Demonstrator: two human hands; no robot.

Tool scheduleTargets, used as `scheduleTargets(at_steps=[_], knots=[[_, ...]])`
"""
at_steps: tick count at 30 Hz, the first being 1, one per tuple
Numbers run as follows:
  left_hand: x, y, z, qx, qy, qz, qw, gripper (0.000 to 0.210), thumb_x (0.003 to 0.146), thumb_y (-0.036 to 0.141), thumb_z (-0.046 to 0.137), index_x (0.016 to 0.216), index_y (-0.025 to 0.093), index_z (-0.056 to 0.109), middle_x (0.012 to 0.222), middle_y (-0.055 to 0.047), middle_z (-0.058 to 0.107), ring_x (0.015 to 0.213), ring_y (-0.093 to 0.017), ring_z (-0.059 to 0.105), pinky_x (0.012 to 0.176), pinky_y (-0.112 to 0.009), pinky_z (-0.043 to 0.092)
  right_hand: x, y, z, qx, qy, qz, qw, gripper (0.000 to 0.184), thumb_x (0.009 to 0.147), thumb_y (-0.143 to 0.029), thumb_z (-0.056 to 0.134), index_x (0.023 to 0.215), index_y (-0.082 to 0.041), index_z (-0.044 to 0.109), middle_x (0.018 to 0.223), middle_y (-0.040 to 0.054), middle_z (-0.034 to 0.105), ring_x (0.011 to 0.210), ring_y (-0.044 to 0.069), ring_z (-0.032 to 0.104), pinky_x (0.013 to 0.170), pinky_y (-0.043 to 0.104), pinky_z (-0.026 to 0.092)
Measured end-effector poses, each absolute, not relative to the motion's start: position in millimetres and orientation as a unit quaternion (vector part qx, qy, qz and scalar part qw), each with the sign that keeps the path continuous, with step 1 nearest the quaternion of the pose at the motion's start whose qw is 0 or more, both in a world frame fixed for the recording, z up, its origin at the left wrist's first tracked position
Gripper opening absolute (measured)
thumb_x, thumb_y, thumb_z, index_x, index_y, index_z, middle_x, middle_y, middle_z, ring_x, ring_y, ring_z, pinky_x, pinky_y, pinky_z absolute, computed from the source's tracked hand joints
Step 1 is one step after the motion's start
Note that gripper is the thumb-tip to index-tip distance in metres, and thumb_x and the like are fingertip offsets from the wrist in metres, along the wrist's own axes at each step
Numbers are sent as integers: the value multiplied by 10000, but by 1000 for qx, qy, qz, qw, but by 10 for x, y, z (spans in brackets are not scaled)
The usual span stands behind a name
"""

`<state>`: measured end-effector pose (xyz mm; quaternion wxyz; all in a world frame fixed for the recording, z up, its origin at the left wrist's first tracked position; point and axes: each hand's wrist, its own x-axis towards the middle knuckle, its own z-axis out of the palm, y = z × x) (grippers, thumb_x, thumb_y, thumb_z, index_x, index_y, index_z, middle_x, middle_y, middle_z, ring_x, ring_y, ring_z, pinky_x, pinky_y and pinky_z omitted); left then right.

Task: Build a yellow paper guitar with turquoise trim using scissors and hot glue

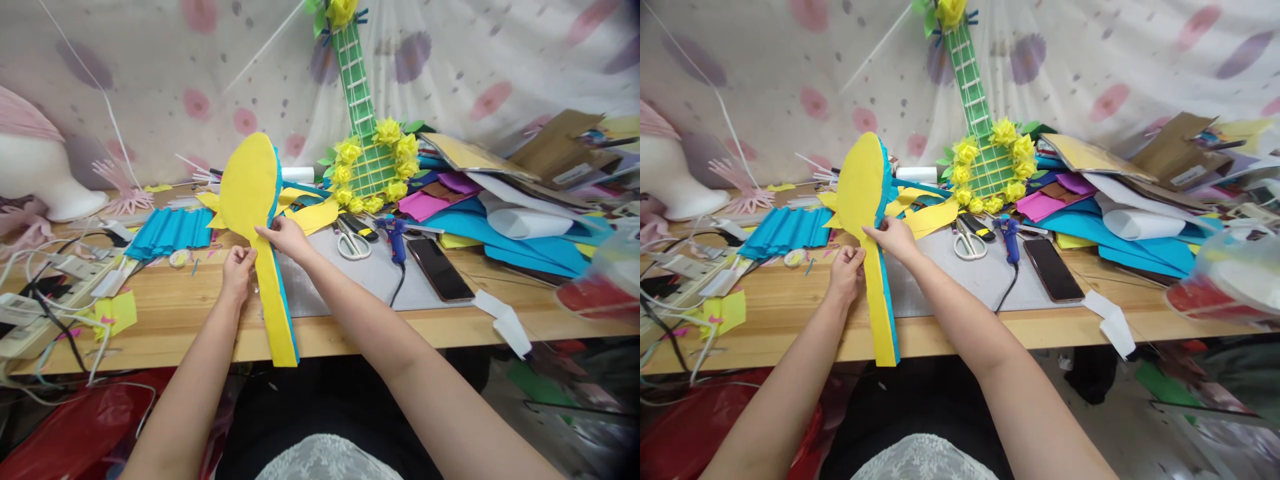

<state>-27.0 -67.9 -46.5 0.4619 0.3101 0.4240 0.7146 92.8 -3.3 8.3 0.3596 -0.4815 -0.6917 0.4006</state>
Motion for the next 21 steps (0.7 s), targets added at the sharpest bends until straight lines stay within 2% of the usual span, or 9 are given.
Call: scheduleTargets(at_steps=[4,7,9,14,21], knots=[[-276,-680,-487,320,416,717,459,558,472,297,845,619,188,319,601,67,539,537,-75,547,499,-175,411,931,-44,71,-453,-679,458,352,341,760,-429,610,627,-203,391,518,-53,473,415,72,470,407,190,362],[-273,-672,-494,327,414,714,461,553,484,301,841,619,188,316,605,65,542,545,-74,548,501,-173,409,956,-40,113,-451,-665,489,341,355,776,-461,592,637,-205,389,496,-44,486,402,79,481,388,190,379],[-273,-668,-493,326,413,713,463,555,477,302,843,617,187,318,594,69,533,535,-70,539,486,-167,394,964,-25,147,-464,-667,474,340,371,797,-481,561,620,-201,393,494,-25,510,404,80,489,387,186,382],[-290,-666,-501,322,405,721,461,545,471,274,848,607,182,328,608,61,546,560,-67,546,518,-168,408,963,5,173,-479,-698,415,334,344,846,-398,516,594,-192,407,476,-17,522,399,75,494,404,175,389],[-290,-681,-511,336,411,713,458,521,499,279,833,608,184,332,614,60,536,567,-70,538,508,-173,390,1005,56,222,-482,-676,457,320,413,819,-536,513,612,-186,440,495,-2,546,400,90,524,372,187,417]])
